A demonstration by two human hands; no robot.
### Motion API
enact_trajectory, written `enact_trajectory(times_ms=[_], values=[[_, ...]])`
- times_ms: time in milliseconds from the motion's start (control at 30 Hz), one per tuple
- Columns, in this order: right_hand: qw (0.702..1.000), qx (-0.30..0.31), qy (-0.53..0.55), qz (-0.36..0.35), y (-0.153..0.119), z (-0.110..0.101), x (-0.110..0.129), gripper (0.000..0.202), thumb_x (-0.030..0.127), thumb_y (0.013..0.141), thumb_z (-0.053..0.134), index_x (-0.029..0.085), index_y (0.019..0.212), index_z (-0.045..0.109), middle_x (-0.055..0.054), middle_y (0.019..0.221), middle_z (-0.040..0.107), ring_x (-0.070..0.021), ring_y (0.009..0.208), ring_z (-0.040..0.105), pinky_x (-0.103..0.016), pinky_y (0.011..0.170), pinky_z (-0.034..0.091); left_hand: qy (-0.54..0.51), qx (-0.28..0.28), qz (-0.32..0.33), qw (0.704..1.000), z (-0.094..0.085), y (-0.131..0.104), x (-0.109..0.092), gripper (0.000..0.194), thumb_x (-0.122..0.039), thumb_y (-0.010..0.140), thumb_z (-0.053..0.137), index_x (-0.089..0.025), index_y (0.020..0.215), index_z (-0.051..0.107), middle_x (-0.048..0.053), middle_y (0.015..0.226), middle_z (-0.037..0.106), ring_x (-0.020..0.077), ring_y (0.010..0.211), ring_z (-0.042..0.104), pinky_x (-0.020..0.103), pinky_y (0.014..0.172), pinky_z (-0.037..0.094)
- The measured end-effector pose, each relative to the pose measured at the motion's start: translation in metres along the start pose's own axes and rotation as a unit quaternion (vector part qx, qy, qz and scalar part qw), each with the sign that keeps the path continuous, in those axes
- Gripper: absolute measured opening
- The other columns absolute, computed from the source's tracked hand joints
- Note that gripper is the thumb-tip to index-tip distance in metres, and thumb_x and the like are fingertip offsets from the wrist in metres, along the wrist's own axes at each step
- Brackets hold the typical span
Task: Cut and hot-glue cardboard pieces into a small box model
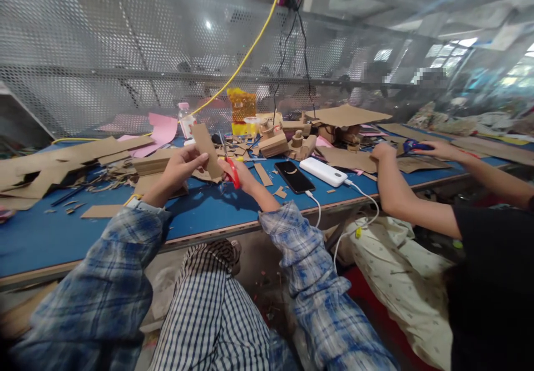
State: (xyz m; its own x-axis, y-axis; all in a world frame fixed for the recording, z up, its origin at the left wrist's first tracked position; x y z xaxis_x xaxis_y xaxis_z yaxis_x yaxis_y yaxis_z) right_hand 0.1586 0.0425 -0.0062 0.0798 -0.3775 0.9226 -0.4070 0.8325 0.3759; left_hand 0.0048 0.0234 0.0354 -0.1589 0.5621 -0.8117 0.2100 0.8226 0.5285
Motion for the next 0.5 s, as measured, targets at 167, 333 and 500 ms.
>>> enact_trajectory(times_ms=[167,333,500], values=[[0.996,0.07,-0.061,0.003,-0.0036,0.0119,-0.0042,0.065,0.087,0.076,0.054,0.023,0.067,0.045,0.004,0.059,0.048,-0.0112,0.055,0.046,-0.027,0.054,0.038,-0.006,-0.004,-0.005,1.0,-0.0015,-0.0005,-0.0058,0.055,-0.065,0.065,0.083,-0.016,0.077,0.062,0.0,0.06,0.062,0.0109,0.053,0.058,0.021,0.051,0.05],[0.99,0.079,-0.119,-0.018,-0.0063,0.0117,-0.0065,0.07,0.09,0.081,0.036,0.023,0.062,0.043,0.002,0.055,0.048,-0.0123,0.054,0.047,-0.028,0.055,0.039,0.005,0.012,-0.039,0.999,0.0019,-0.0022,-0.0051,0.057,-0.066,0.061,0.084,-0.015,0.077,0.065,0.001,0.059,0.063,0.0122,0.052,0.059,0.022,0.05,0.05],[0.986,0.073,-0.152,-0.003,-0.0105,0.0108,-0.0063,0.066,0.084,0.089,0.031,0.023,0.065,0.044,0.002,0.055,0.048,-0.0125,0.053,0.048,-0.026,0.053,0.037,0.019,-0.013,-0.052,0.998,0.0026,-0.0054,-0.0012,0.054,-0.062,0.061,0.085,-0.016,0.073,0.06,0.001,0.056,0.063,0.014,0.05,0.061,0.023,0.048,0.05]])
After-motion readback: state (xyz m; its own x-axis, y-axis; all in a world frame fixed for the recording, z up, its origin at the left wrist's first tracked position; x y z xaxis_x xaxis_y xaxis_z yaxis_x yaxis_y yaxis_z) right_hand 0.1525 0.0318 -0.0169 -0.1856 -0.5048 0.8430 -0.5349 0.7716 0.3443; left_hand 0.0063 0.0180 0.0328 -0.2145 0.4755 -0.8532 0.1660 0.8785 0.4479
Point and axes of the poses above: each hand's wrist, its own y-axis towards the middle knuckle, its own z-axis out of the palm, x = y × z, the point moved 5 cm from there along y, towards the middle knuckle
